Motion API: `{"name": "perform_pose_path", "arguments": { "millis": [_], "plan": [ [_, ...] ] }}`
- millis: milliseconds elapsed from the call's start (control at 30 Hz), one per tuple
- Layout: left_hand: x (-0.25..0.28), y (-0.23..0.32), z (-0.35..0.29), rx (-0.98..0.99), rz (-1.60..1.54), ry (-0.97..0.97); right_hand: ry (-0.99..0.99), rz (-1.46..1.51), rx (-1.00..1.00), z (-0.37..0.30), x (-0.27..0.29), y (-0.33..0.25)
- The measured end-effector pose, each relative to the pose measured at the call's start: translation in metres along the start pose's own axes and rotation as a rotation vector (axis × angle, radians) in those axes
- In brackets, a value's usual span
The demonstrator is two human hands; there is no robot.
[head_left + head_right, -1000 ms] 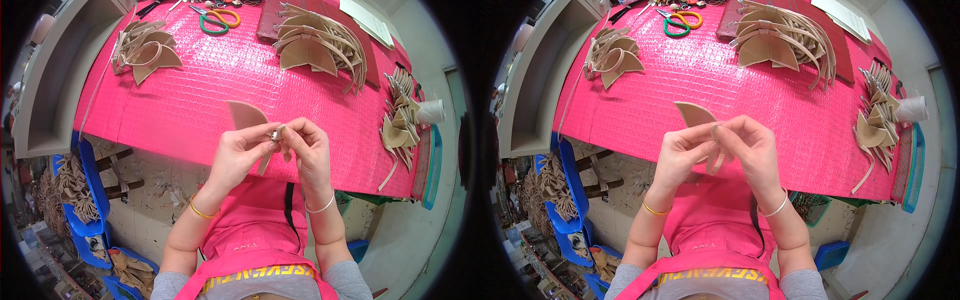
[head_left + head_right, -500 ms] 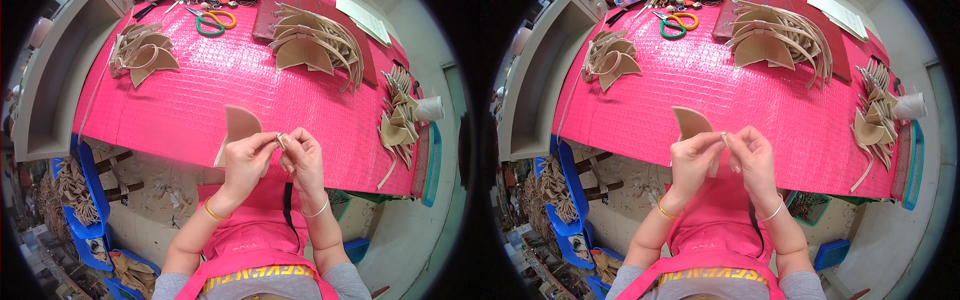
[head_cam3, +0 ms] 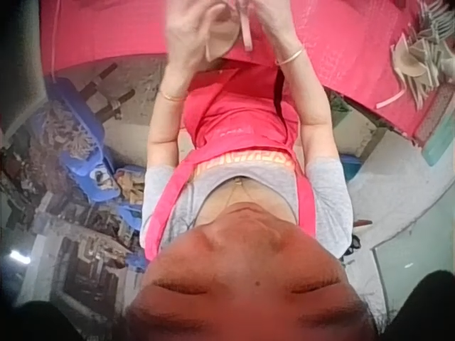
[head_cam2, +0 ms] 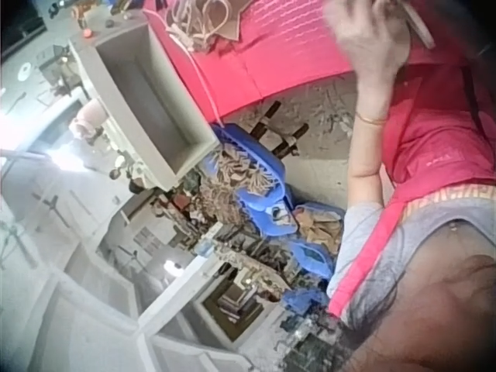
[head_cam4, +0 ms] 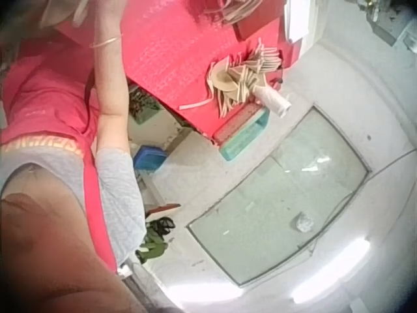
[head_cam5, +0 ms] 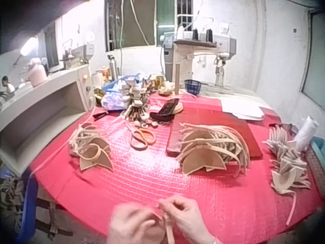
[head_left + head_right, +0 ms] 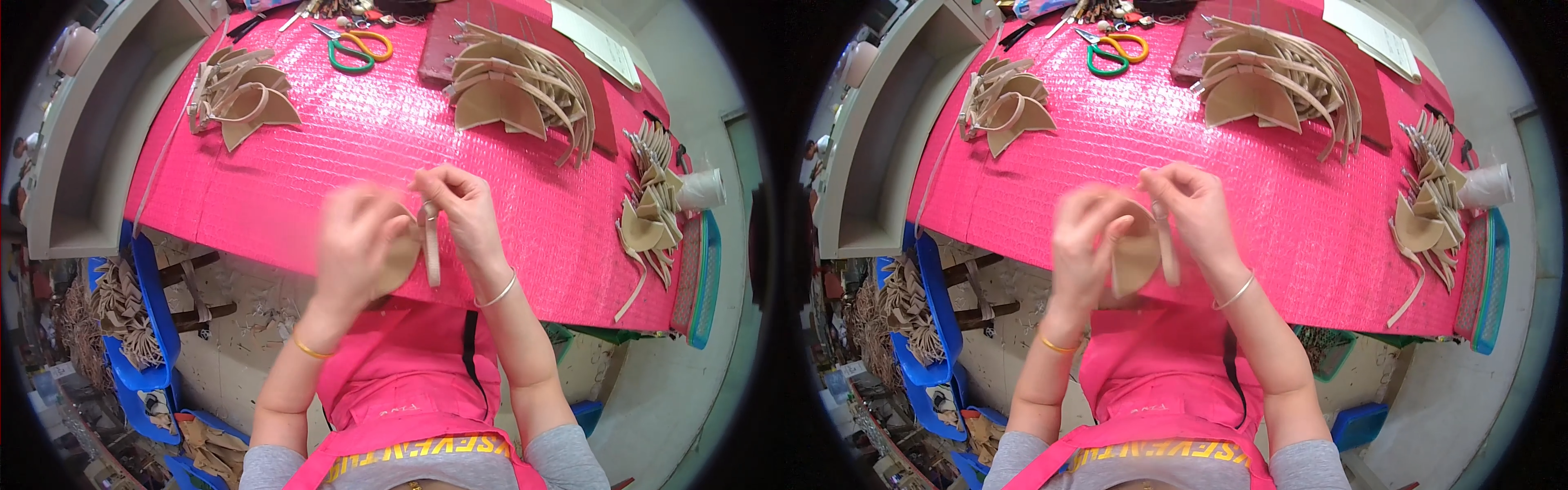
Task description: Sorting and preparing leather or synthetic shoe upper components for production.
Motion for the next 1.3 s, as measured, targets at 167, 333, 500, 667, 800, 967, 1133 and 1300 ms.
{"name": "perform_pose_path", "arguments": {
  "millis": [167, 333, 500, 667, 800, 967, 1133, 1300],
  "plan": [
    [-0.011, -0.1, 0.004, 0.513, -0.187, -0.511, -0.206, 0.067, 0.127, 0.016, -0.042, -0.02],
    [0.051, -0.23, 0.022, 0.573, -0.045, 0.493, 0.078, -0.399, 0.343, 0.035, 0.009, -0.03],
    [0.035, -0.252, 0.055, 0.65, 0.381, 0.406, 0.749, -1.526, 0.685, 0.076, 0.069, -0.082],
    [0.044, -0.187, 0.046, 0.491, 0.368, 0.626, 0.589, -1.606, 0.713, 0.083, 0.091, -0.078],
    [0.004, -0.08, 0.05, 0.113, -0.132, 0.407, 0.606, -1.653, 0.726, 0.07, 0.101, -0.072],
    [-0.078, -0.027, 0.086, 0.011, -0.459, 0.197, 0.236, -1.352, 0.581, 0.051, 0.092, -0.083],
    [-0.117, -0.025, 0.072, 0.21, -0.692, -0.718, 0.111, -0.653, 0.107, -0.013, 0.101, -0.059],
    [-0.109, -0.008, 0.048, -0.114, -0.384, -0.383, 0.117, -0.485, 0.212, -0.021, 0.123, -0.021]
  ]
}}
Point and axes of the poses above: each hand's wrist, its own z-axis towards the middle knuckle, its own x-axis out of the back of the hand, y = z × x, the point moved 6 cm from there along z, towards the middle knuckle, and after that the axes turned 1 degree about -z, right-handed, at the moved point
